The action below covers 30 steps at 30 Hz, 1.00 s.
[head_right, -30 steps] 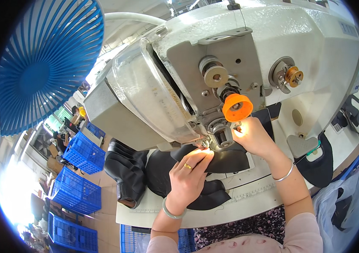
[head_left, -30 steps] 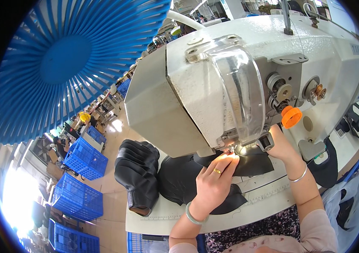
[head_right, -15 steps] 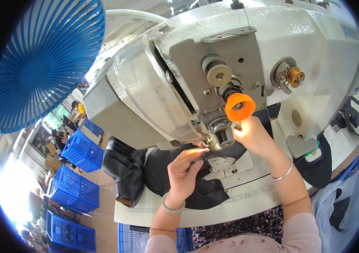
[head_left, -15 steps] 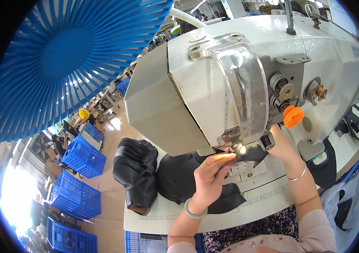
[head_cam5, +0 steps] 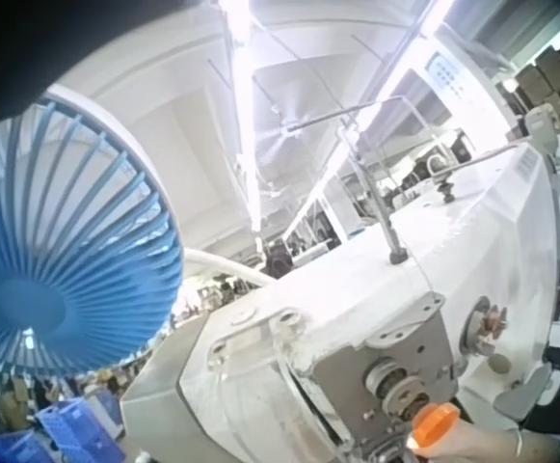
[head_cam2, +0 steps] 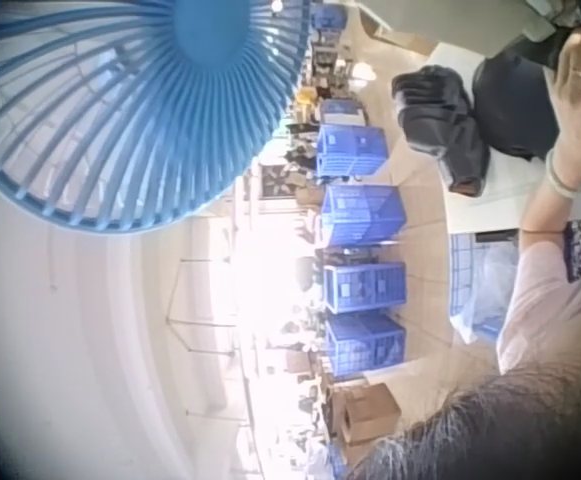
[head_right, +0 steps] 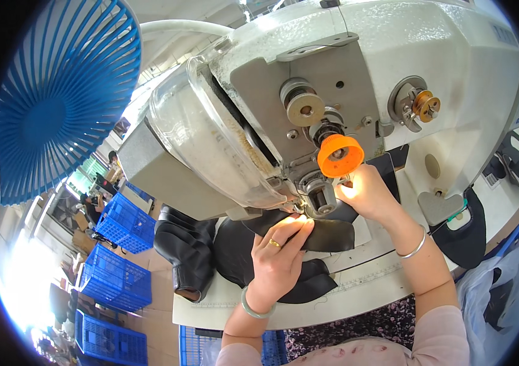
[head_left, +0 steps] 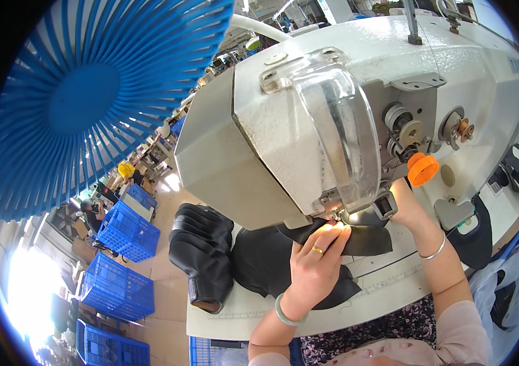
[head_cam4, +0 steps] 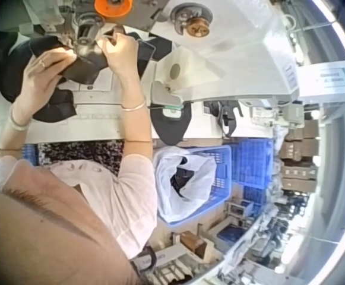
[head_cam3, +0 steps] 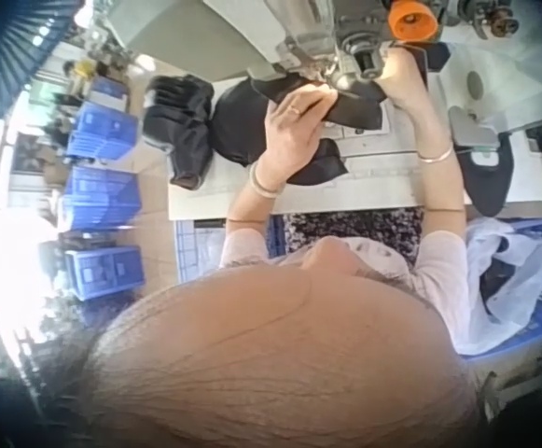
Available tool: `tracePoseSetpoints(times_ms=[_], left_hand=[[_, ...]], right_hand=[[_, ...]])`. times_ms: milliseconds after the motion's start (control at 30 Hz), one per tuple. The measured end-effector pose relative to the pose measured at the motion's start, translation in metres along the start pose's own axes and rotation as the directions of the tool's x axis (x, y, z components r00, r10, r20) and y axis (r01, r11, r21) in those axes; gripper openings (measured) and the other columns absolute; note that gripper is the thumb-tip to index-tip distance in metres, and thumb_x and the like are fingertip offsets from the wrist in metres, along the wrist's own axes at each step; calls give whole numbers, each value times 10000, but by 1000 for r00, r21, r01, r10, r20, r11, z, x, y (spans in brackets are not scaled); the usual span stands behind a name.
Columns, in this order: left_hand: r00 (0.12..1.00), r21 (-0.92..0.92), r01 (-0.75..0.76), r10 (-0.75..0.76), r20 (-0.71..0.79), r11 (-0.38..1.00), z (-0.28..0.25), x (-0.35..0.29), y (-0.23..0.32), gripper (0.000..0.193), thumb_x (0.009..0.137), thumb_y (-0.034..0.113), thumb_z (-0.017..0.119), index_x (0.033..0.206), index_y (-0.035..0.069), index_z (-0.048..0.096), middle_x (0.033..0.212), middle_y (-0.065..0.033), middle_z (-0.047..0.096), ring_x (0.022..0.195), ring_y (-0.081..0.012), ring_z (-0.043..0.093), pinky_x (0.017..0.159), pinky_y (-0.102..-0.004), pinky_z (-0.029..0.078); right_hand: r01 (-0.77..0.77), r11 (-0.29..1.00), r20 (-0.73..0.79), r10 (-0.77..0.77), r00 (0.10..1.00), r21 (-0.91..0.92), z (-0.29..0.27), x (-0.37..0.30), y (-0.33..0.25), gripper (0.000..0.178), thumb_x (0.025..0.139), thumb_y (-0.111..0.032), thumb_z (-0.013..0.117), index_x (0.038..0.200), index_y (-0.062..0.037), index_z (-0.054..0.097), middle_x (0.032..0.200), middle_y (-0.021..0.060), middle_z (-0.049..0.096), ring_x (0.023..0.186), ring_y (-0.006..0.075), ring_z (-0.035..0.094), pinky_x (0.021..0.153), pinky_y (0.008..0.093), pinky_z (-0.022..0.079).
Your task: The recorder is using an industrial sewing machine to stitch together components of black leather shoe uppers.
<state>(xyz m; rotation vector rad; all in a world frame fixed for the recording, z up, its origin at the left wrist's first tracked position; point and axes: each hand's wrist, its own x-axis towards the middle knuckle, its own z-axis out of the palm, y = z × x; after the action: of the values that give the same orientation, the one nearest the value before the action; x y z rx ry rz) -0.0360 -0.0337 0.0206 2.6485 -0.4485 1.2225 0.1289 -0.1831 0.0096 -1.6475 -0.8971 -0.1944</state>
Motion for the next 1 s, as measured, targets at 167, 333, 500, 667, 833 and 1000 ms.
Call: tracePoseSetpoints(times_ms=[167,333,500,667,833,1000], left_hand=[[999,19,7,-8,31,1000,0,0,-2,493,596,-7,651,1080,83,682,1048,-24,621,940,-189,631,628,-314,372],[999,-23,2,-1,37,1000,-2,4,-8,486,592,-14,660,1065,96,688,1029,-17,624,943,-190,632,627,-316,373],[999,-62,-34,36,34,997,-4,6,-17,493,579,-34,665,1053,100,691,1014,-13,629,948,-196,630,632,-324,378],[995,-100,-12,22,98,995,-5,6,-27,470,585,-45,665,1032,95,700,1003,-24,637,944,-203,630,725,-324,426],[996,-180,-28,43,78,983,-6,7,-38,462,596,-65,651,1026,96,704,992,-38,665,925,-212,637,762,-314,437],[997,-235,-31,47,61,972,-3,7,-43,443,618,-84,628,1014,95,707,997,-44,682,950,-216,639,759,-310,441]], right_hand=[[-50,998,23,51,998,-41,2,0,9,208,730,-115,599,710,39,461,558,133,425,509,183,380,511,340,356],[7,998,-20,-8,1000,-60,4,-2,3,218,736,-126,598,701,38,459,553,158,432,490,235,365,500,350,352],[-46,993,-12,45,999,-112,-1,-9,-11,261,764,-143,623,688,55,471,532,174,449,453,269,389,480,370,353],[-53,992,-70,45,996,-116,4,-13,-15,287,784,-140,631,659,58,466,513,176,441,430,262,380,465,370,346],[0,993,-138,-17,990,-121,9,-25,-16,316,819,-136,638,636,53,463,505,159,427,428,204,364,452,351,334],[-43,996,-190,28,981,-75,14,-35,-20,307,854,-116,640,651,36,467,490,79,412,460,108,323,436,310,309]])
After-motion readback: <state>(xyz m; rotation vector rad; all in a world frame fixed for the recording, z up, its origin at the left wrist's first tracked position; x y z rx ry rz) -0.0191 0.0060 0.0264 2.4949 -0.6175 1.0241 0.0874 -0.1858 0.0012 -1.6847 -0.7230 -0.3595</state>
